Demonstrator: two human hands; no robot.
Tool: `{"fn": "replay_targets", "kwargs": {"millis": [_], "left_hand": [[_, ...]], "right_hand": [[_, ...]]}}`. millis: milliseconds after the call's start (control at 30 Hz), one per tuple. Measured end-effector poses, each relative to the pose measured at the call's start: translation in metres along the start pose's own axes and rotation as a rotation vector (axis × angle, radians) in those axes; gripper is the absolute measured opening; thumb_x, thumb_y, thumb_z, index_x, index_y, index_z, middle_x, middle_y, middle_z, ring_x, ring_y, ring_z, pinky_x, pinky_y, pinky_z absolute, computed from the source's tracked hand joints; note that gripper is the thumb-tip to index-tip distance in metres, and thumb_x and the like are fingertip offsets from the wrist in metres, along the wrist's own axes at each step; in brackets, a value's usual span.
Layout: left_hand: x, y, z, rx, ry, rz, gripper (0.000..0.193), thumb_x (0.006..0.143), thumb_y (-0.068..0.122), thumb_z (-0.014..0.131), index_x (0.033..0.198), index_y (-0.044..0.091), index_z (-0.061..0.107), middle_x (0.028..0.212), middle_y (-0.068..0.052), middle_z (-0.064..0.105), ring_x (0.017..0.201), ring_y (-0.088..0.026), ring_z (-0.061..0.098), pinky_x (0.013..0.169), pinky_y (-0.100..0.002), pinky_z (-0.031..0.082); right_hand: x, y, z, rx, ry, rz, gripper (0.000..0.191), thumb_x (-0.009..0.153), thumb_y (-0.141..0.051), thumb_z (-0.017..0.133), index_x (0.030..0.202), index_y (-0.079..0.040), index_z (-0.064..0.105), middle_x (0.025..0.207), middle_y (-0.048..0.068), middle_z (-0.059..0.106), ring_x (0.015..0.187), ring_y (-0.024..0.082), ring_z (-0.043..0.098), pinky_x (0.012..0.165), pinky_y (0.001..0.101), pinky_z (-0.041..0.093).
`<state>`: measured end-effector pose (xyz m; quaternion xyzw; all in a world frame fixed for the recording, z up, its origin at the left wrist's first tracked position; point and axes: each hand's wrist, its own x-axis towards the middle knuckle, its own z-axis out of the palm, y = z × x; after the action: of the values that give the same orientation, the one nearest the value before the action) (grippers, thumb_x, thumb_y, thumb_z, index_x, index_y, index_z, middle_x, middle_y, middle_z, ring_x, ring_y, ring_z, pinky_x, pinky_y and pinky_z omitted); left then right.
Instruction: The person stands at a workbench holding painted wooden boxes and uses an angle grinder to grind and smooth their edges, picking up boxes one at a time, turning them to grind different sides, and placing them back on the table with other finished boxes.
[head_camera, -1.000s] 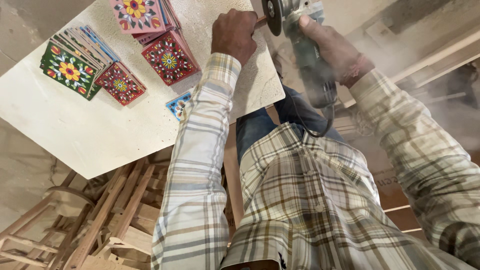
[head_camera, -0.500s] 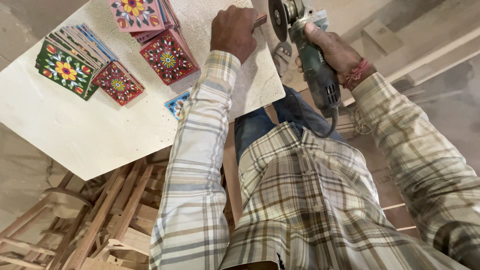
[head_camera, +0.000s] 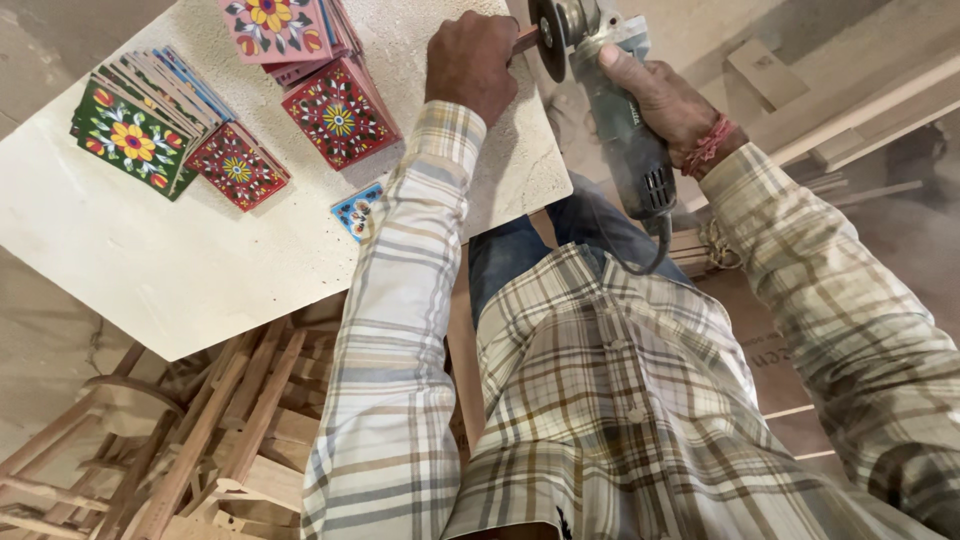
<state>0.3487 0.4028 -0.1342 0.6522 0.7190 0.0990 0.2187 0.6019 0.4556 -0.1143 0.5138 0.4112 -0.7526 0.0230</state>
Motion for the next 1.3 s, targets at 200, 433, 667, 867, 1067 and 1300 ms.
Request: {"fn": "replay_targets", "kwargs": {"millis": [200, 433, 667, 867, 1067, 1300], "left_hand": [[0.0, -0.003, 0.0, -0.002, -0.009, 0.01, 0.016, 0.071, 0.003, 0.079, 0.086, 0.009, 0.077, 0.078, -0.017, 0.072, 0.076, -0.035, 0.072, 0.074, -0.049, 0.057], [-0.001, -0.001, -0.005, 0.021, -0.024, -0.003, 0.017, 0.07, 0.005, 0.082, 0.087, 0.008, 0.078, 0.08, -0.016, 0.073, 0.076, -0.034, 0.072, 0.073, -0.048, 0.057], [0.0, 0.001, -0.012, -0.009, -0.079, -0.051, 0.024, 0.074, 0.005, 0.082, 0.096, 0.012, 0.08, 0.084, -0.017, 0.073, 0.078, -0.035, 0.072, 0.074, -0.047, 0.058], [-0.001, 0.002, -0.017, 0.023, -0.012, -0.015, 0.025, 0.069, 0.004, 0.082, 0.093, 0.013, 0.081, 0.081, -0.017, 0.073, 0.076, -0.035, 0.072, 0.07, -0.047, 0.059], [-0.003, 0.0, -0.019, 0.02, -0.008, 0.03, 0.022, 0.069, 0.007, 0.082, 0.09, 0.012, 0.079, 0.084, -0.017, 0.073, 0.081, -0.038, 0.071, 0.075, -0.049, 0.058], [-0.001, -0.001, -0.018, -0.013, 0.022, 0.045, 0.019, 0.067, 0.008, 0.08, 0.086, 0.01, 0.078, 0.083, -0.019, 0.071, 0.079, -0.042, 0.069, 0.07, -0.052, 0.057]], "right_hand": [[-0.007, -0.011, 0.007, 0.072, -0.053, -0.032, 0.074, 0.094, -0.071, 0.062, 0.114, 0.001, 0.063, 0.085, 0.008, 0.066, 0.069, 0.019, 0.066, 0.059, 0.0359, 0.06], [-0.008, -0.023, 0.014, 0.048, -0.035, -0.085, 0.075, 0.095, -0.069, 0.06, 0.121, 0.0, 0.062, 0.09, 0.012, 0.07, 0.077, 0.018, 0.071, 0.068, 0.033, 0.06], [-0.02, -0.034, 0.018, 0.018, -0.039, -0.105, 0.072, 0.099, -0.068, 0.055, 0.12, 0.0, 0.062, 0.092, 0.009, 0.069, 0.08, 0.017, 0.069, 0.07, 0.0329, 0.059], [-0.027, -0.046, 0.021, -0.042, -0.041, -0.176, 0.073, 0.101, -0.07, 0.055, 0.121, 0.0, 0.065, 0.097, 0.005, 0.067, 0.088, 0.013, 0.064, 0.075, 0.0293, 0.054], [-0.034, -0.056, 0.025, 0.127, -0.1, -0.168, 0.071, 0.101, -0.067, 0.056, 0.13, -0.003, 0.059, 0.094, 0.007, 0.067, 0.079, 0.016, 0.066, 0.069, 0.0329, 0.058], [-0.048, -0.053, 0.011, 0.102, -0.087, -0.227, 0.068, 0.1, -0.067, 0.057, 0.132, -0.006, 0.057, 0.092, 0.008, 0.069, 0.077, 0.016, 0.07, 0.066, 0.0329, 0.06]]}}
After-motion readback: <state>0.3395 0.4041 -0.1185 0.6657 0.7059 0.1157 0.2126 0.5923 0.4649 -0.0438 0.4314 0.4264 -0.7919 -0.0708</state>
